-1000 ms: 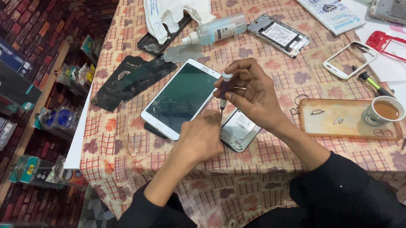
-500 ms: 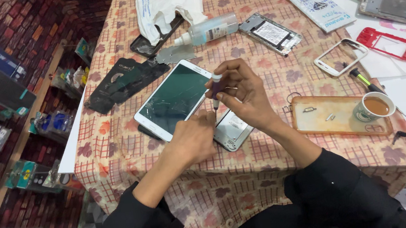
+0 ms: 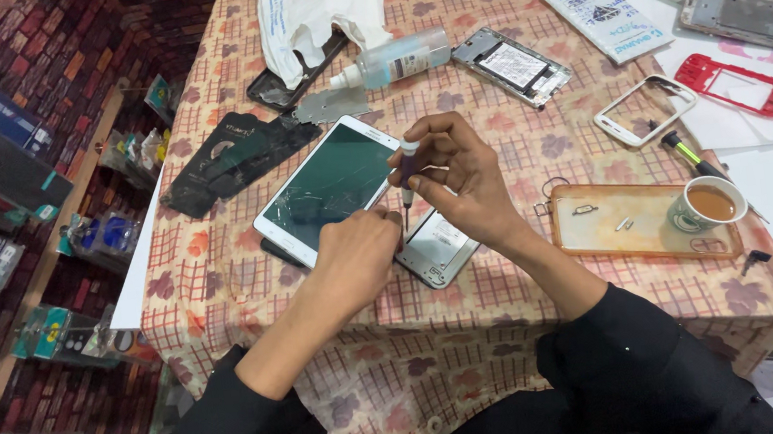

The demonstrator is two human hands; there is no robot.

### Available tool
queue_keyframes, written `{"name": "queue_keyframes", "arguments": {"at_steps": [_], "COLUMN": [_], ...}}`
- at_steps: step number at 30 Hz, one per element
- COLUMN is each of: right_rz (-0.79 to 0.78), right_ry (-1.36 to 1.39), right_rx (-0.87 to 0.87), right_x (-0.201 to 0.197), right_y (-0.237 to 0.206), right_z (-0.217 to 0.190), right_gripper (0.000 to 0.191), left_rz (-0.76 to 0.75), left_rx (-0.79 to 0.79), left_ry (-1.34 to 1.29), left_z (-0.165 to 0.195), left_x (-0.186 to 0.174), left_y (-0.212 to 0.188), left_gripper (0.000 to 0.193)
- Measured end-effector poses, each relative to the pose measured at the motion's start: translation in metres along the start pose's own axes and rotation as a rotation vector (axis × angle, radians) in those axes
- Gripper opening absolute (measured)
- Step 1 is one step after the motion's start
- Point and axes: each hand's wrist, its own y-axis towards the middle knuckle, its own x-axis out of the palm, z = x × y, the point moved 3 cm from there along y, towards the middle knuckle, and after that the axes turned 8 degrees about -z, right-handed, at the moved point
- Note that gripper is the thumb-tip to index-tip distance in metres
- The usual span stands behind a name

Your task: The person uses a screwdriver to remove screws from the back of a white tablet, then sets it aside. They pick up a disassembled phone and use the screwdriver to remove screws from its internal frame. The person handles the tablet and phone components on a cluttered workbench.

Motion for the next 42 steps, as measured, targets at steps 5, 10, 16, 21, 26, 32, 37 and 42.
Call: {"name": "queue_keyframes", "arguments": {"at_steps": [5, 10, 16, 21, 26, 32, 37, 42], "right_rz": [0.003, -0.001, 0.000, -0.002, -0.001, 0.003, 0.000, 0.005], "right_ry": [0.003, 0.011, -0.003, 0.012, 0.002, -0.003, 0.009, 0.012], "right_rx": [-0.020, -0.028, -0.036, -0.038, -0.035, -0.042, -0.052, -0.043], "right_x": [-0.001, 0.000, 0.000, 0.000, 0.001, 0.001, 0.001, 0.002], "right_y": [0.000, 0.001, 0.001, 0.001, 0.002, 0.003, 0.002, 0.001], "right_z": [0.002, 0.005, 0.005, 0.004, 0.005, 0.008, 0.007, 0.007], "right_gripper": [0.045, 0.045, 0.045, 0.045, 0.045, 0.045, 0.044, 0.044], "left_rz": [0.072, 0.050, 0.202, 0.181, 0.122, 0.055, -0.007, 0.051], "left_rx": [0.074, 0.060, 0.030, 0.109, 0.125, 0.129, 0.015, -0.084], "left_ry": [0.025, 0.018, -0.163, -0.203, -0.123, -0.075, -0.261, -0.316], "left_z": [0.001, 0.005, -0.002, -0.009, -0.010, -0.014, -0.017, -0.011], "left_x": [0.001, 0.006, 0.005, 0.002, 0.000, 0.002, 0.005, 0.009], "left_y": [-0.002, -0.005, -0.020, -0.022, -0.013, -0.003, -0.004, -0.010], "left_gripper": [0.025, 0.030, 0.021, 0.012, 0.010, 0.016, 0.014, 0.017]}}
